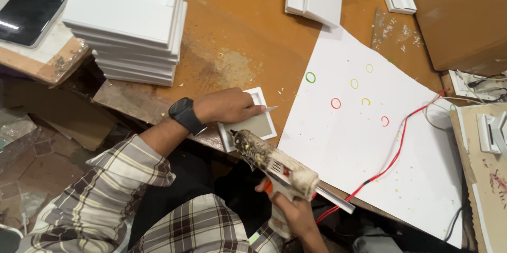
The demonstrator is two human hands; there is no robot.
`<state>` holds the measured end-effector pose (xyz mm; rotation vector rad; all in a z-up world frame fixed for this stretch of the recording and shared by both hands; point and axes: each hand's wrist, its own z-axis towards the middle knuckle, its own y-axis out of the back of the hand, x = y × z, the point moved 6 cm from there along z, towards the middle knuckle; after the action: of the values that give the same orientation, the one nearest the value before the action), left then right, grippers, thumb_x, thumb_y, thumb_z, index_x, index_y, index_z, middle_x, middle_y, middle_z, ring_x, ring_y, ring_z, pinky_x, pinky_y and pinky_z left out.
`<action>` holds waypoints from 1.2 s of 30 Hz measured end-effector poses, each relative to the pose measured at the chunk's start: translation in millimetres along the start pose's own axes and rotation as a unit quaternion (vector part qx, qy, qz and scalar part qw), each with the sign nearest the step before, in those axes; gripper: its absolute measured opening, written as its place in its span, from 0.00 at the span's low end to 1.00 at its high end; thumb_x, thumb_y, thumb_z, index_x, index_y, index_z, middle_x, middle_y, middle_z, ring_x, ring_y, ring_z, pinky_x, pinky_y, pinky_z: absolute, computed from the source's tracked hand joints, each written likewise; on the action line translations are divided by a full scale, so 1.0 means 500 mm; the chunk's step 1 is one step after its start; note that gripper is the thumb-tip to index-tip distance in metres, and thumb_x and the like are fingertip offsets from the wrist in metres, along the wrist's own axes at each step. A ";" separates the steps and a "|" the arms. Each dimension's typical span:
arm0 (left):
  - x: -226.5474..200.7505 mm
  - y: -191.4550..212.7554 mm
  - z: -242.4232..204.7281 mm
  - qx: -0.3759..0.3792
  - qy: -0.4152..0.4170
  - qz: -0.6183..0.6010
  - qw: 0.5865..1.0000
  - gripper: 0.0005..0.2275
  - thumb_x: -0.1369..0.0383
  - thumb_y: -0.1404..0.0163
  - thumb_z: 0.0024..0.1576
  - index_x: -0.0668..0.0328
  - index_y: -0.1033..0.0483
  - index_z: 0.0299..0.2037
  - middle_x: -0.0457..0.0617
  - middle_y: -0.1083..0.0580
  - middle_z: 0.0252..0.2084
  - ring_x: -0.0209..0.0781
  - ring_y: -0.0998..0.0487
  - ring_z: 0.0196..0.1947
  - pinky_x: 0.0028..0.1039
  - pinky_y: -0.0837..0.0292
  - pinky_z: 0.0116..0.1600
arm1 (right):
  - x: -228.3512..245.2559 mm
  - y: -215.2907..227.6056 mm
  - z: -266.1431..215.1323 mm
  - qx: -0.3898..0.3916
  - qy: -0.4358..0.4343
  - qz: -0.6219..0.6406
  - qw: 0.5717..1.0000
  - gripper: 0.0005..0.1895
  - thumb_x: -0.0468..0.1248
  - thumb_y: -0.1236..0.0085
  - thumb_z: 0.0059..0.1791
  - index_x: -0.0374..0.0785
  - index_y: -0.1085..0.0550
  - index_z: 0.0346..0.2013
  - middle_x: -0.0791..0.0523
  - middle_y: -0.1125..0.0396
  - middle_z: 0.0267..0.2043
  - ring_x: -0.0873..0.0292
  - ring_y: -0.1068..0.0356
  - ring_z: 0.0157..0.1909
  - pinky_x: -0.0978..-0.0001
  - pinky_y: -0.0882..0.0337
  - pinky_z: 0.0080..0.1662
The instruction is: The person assembles small white rectangular boxes by applying hot glue to the edges of flat panels and pressing them together. They repeatedly pick up panels, apply glue, join them, and inspect the assembled units. Finished boxes are stacked on the table.
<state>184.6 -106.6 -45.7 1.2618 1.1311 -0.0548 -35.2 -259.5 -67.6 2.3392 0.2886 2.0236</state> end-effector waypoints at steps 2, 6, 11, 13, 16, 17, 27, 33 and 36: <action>0.002 -0.002 0.001 -0.009 -0.005 0.000 1.000 0.26 0.50 0.61 0.64 0.68 0.19 0.35 0.69 0.23 0.30 0.69 0.22 0.32 0.50 0.28 0.43 | -0.002 -0.008 0.015 -0.002 -0.026 -0.051 0.998 0.15 0.38 0.51 0.45 0.32 0.22 0.39 0.51 0.23 0.39 0.54 0.23 0.45 0.58 0.23 0.51; 0.003 -0.003 0.001 -0.014 0.001 0.000 1.000 0.27 0.49 0.61 0.64 0.69 0.19 0.35 0.69 0.23 0.30 0.69 0.22 0.32 0.50 0.27 0.43 | 0.009 -0.014 0.034 -0.011 -0.071 -0.095 0.993 0.14 0.38 0.51 0.43 0.34 0.22 0.36 0.54 0.24 0.36 0.58 0.25 0.41 0.62 0.25 0.46; 0.003 -0.010 0.000 -0.021 0.002 -0.001 1.000 0.28 0.49 0.62 0.64 0.69 0.19 0.34 0.70 0.23 0.31 0.70 0.22 0.33 0.51 0.27 0.45 | 0.015 -0.016 0.041 -0.007 -0.073 -0.077 0.994 0.14 0.37 0.52 0.42 0.32 0.22 0.35 0.53 0.25 0.34 0.58 0.26 0.40 0.62 0.26 0.46; 0.001 -0.009 0.001 -0.030 -0.003 0.002 1.000 0.28 0.49 0.62 0.64 0.68 0.19 0.34 0.70 0.23 0.31 0.70 0.22 0.34 0.51 0.27 0.45 | 0.006 -0.010 0.037 -0.012 -0.091 -0.095 0.991 0.14 0.38 0.51 0.43 0.32 0.21 0.32 0.53 0.25 0.33 0.58 0.25 0.39 0.63 0.25 0.47; -0.002 -0.008 0.000 -0.029 -0.007 -0.004 1.000 0.28 0.48 0.62 0.64 0.68 0.19 0.33 0.70 0.23 0.31 0.70 0.22 0.33 0.51 0.27 0.45 | -0.015 0.002 0.013 -0.018 -0.134 -0.093 0.986 0.14 0.39 0.50 0.42 0.32 0.22 0.33 0.52 0.25 0.33 0.57 0.26 0.39 0.62 0.26 0.46; -0.003 -0.009 0.000 -0.025 -0.005 -0.001 1.000 0.28 0.48 0.63 0.64 0.68 0.19 0.32 0.70 0.23 0.31 0.70 0.22 0.33 0.51 0.27 0.45 | -0.021 0.005 0.001 -0.017 -0.144 -0.097 0.985 0.14 0.40 0.50 0.42 0.34 0.22 0.33 0.53 0.25 0.33 0.57 0.25 0.39 0.63 0.25 0.46; -0.009 -0.010 -0.006 0.000 0.007 0.014 1.000 0.29 0.50 0.65 0.65 0.69 0.19 0.30 0.68 0.23 0.28 0.67 0.21 0.30 0.49 0.26 0.44 | -0.083 0.070 -0.076 -0.082 -0.174 -0.066 0.979 0.15 0.39 0.51 0.39 0.32 0.22 0.31 0.51 0.25 0.30 0.55 0.23 0.34 0.58 0.20 0.41; -0.012 -0.007 -0.008 0.014 0.022 0.016 1.000 0.28 0.50 0.65 0.65 0.67 0.19 0.32 0.67 0.23 0.28 0.65 0.20 0.29 0.48 0.25 0.43 | -0.072 0.160 -0.072 -0.161 -0.151 -0.057 0.974 0.14 0.37 0.52 0.41 0.29 0.22 0.28 0.49 0.25 0.27 0.54 0.25 0.31 0.58 0.22 0.39; -0.010 -0.008 -0.008 0.022 0.030 0.023 0.999 0.28 0.50 0.65 0.65 0.67 0.18 0.32 0.67 0.22 0.28 0.65 0.20 0.30 0.48 0.25 0.44 | -0.067 0.169 -0.071 -0.158 -0.132 -0.061 0.977 0.16 0.37 0.53 0.43 0.27 0.22 0.28 0.48 0.26 0.27 0.55 0.26 0.31 0.59 0.24 0.39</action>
<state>177.2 -107.7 -44.3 1.3354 1.1583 -0.0075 -64.6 -351.4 -82.5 2.2873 0.0888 1.5471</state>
